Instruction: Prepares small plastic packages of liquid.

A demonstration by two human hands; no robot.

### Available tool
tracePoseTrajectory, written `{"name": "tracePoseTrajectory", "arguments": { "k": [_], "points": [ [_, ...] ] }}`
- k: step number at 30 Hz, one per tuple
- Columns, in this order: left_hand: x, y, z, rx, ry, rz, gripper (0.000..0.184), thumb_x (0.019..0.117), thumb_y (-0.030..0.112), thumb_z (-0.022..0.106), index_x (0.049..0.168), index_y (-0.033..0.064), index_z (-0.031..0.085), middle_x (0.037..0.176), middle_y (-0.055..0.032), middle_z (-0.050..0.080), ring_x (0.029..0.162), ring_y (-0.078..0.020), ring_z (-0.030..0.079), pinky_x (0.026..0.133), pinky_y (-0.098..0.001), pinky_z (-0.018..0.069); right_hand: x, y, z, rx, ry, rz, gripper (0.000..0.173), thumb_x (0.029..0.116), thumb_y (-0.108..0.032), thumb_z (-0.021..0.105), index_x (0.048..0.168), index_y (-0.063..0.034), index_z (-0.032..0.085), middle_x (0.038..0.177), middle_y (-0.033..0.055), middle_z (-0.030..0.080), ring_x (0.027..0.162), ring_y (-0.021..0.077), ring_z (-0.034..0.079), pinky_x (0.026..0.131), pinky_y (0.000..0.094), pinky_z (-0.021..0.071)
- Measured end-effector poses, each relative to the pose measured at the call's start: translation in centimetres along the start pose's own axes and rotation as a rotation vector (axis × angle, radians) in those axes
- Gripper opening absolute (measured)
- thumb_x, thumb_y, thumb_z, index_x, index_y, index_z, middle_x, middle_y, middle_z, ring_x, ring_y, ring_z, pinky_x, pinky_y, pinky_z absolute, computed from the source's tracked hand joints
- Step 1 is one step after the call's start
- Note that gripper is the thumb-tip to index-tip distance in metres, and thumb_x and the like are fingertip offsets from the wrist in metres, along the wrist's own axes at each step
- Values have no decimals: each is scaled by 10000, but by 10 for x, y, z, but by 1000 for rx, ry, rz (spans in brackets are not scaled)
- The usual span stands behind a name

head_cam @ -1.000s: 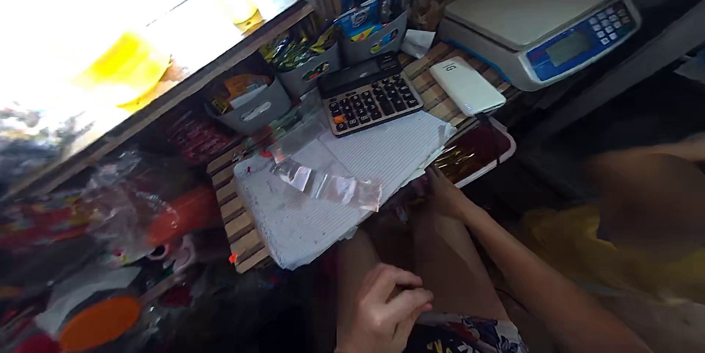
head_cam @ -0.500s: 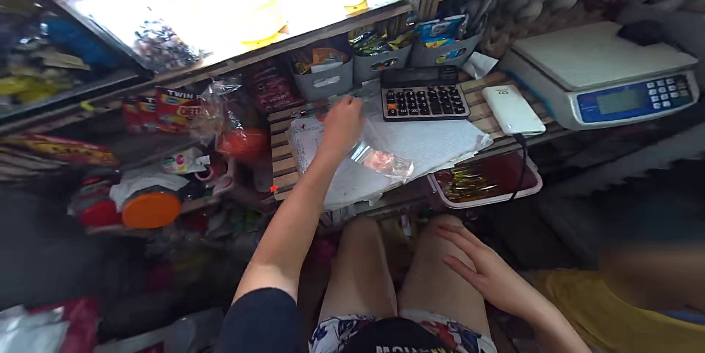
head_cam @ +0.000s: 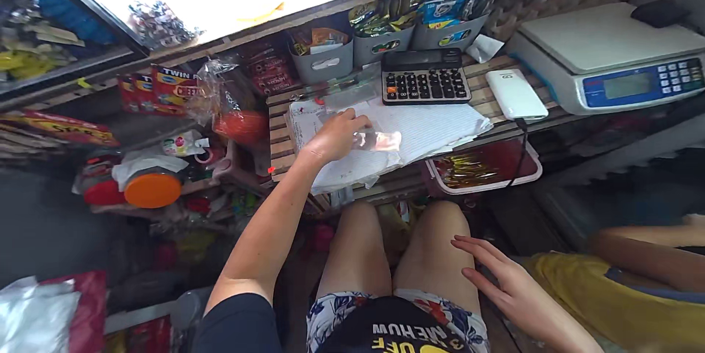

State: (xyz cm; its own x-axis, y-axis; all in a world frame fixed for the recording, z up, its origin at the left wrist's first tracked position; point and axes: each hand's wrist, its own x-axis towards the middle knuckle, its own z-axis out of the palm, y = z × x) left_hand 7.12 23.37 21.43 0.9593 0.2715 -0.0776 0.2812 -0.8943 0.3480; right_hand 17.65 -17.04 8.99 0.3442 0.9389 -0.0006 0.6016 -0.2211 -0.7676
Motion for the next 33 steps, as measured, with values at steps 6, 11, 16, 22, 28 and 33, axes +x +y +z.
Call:
{"name": "tracePoseTrajectory", "arguments": {
  "k": [6, 11, 16, 22, 28, 33],
  "points": [
    [-2, -9, -5, -94, 227, -129, 187, 998, 81, 632, 1155, -12, 674, 990, -193, 701, 909, -351, 694, 855, -558, 550, 11, -20, -1, -20, -12, -135, 456, 1029, -373, 516, 1389, -117, 627, 1444, 110, 584, 1296, 215, 594, 1028, 401, 534],
    [6, -11, -25, -135, 353, -182, 205, 1019, 132, 599, 1170, 11, 665, 995, -177, 718, 936, -347, 705, 860, -581, 545, 14, -30, -10, -21, 4, -189, 450, 1040, -383, 509, 1384, -121, 632, 1431, 100, 596, 1302, 190, 587, 1042, 367, 524],
    [14, -13, -59, -382, 607, -84, 159, 928, 177, 714, 1033, 72, 772, 1166, -119, 688, 1141, -224, 626, 996, -429, 498, 34, -49, -25, 45, -54, -338, 392, 1044, -336, 542, 1371, -143, 639, 1424, 56, 603, 1314, 131, 571, 1060, 313, 513],
    [12, 3, -93, -615, 702, -73, 116, 939, 170, 720, 1026, 117, 775, 1108, -42, 672, 986, -115, 628, 858, -317, 519, 92, -89, -39, 315, -129, -514, 344, 1040, -230, 577, 1321, -42, 645, 1328, 75, 645, 1240, 141, 619, 1036, 316, 554],
    [-2, 26, -105, -661, 708, 30, 112, 955, 129, 694, 1029, 74, 756, 1095, -39, 685, 1000, -105, 646, 872, -296, 541, 160, -145, -53, 420, 163, -302, 480, 1010, -287, 618, 1428, -69, 529, 1358, 85, 622, 1169, 148, 663, 919, 323, 605],
    [-30, 51, -87, -493, 691, 184, 78, 931, 124, 707, 958, 78, 764, 1060, -29, 708, 1069, -135, 643, 935, -340, 537, 214, -183, -83, 783, 357, -162, 678, 1013, -344, 628, 1565, -96, 321, 1458, 107, 529, 1271, 210, 581, 1035, 431, 517]
  ]
}}
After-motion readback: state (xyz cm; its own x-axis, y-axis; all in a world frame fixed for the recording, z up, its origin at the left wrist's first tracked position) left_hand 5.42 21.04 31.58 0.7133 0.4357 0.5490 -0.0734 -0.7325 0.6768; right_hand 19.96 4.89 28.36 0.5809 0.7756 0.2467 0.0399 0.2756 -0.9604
